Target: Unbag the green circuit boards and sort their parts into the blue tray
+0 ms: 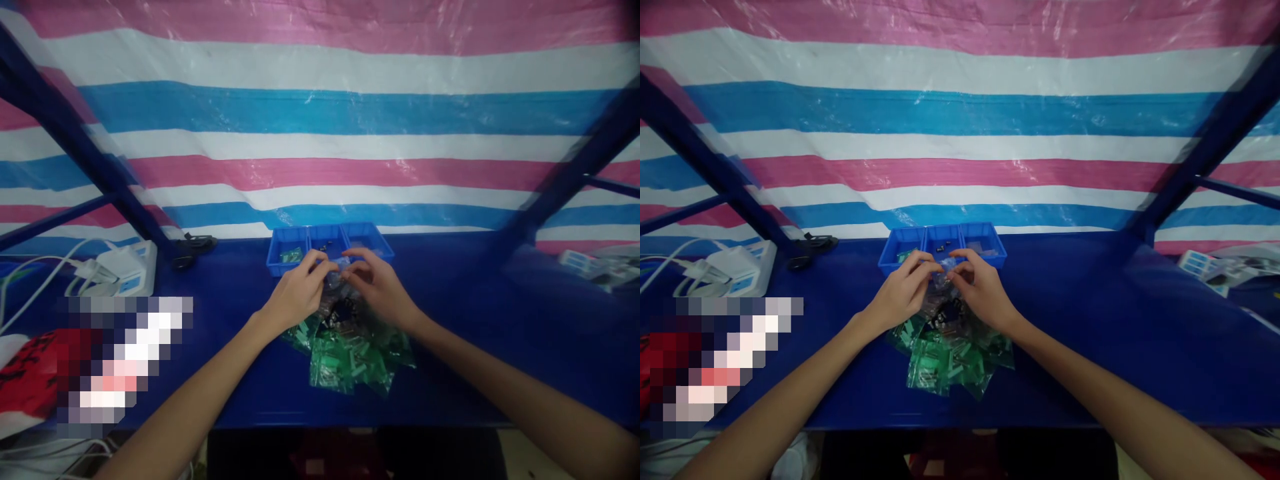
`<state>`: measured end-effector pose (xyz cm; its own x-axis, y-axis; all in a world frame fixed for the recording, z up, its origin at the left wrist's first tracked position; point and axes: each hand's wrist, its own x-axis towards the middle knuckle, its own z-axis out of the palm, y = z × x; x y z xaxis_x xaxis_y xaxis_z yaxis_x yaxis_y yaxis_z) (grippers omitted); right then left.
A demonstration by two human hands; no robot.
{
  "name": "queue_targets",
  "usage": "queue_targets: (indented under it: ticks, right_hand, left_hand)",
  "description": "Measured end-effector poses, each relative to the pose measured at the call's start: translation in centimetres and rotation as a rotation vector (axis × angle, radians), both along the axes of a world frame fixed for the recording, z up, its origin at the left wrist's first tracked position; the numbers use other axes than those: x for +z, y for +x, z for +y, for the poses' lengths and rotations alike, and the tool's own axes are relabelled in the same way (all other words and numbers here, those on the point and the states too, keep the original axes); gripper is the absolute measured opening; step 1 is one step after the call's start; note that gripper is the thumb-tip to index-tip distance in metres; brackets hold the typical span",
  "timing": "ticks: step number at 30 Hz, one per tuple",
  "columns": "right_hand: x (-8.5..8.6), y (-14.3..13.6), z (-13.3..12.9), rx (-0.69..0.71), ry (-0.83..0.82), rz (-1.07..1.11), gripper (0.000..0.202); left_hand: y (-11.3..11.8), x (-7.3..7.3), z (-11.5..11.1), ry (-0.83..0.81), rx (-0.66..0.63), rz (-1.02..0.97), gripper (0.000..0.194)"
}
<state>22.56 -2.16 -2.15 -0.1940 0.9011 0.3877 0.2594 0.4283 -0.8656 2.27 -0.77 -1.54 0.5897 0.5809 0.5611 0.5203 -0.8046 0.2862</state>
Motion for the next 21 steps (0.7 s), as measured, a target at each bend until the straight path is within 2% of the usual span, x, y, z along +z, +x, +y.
queue_targets:
  ticks: [4, 7, 10, 14, 17, 21]
  right_hand:
    - [0.36, -0.02, -0.17, 0.049, -0.11, 0.134, 0.035]
    - [0.48, -0.07, -0.3, 0.071, -0.114, 0.127, 0.036]
    - [0.3, -0.02, -0.21, 0.035, -0.05, 0.012, 0.031]
    - [0.31, 0.03, -0.12, -0.049, 0.119, -0.191, 0.016]
    - [0.42, -0.01, -0.21, -0.021, 0.188, -0.274, 0.018]
    - [0.27, -0.07, -0.22, 0.016, 0.181, -0.259, 0.012]
  left_hand:
    - [0.03, -0.1, -0.05, -0.019, 0.041, 0.053, 0.03]
    - [0.17, -0.08, -0.14, -0.007, 0.041, 0.064, 0.026]
    - [0.22, 0.02, -0.14, 0.028, 0.045, 0.061, 0.021]
    - [0.19, 0.09, 0.02, 0.059, 0.055, 0.016, 0.016]
    - [0.21, 0.11, 0.04, 0.053, 0.079, 0.006, 0.015]
    - [0.38, 0.1, -0.18, 0.034, 0.089, -0.012, 0.012]
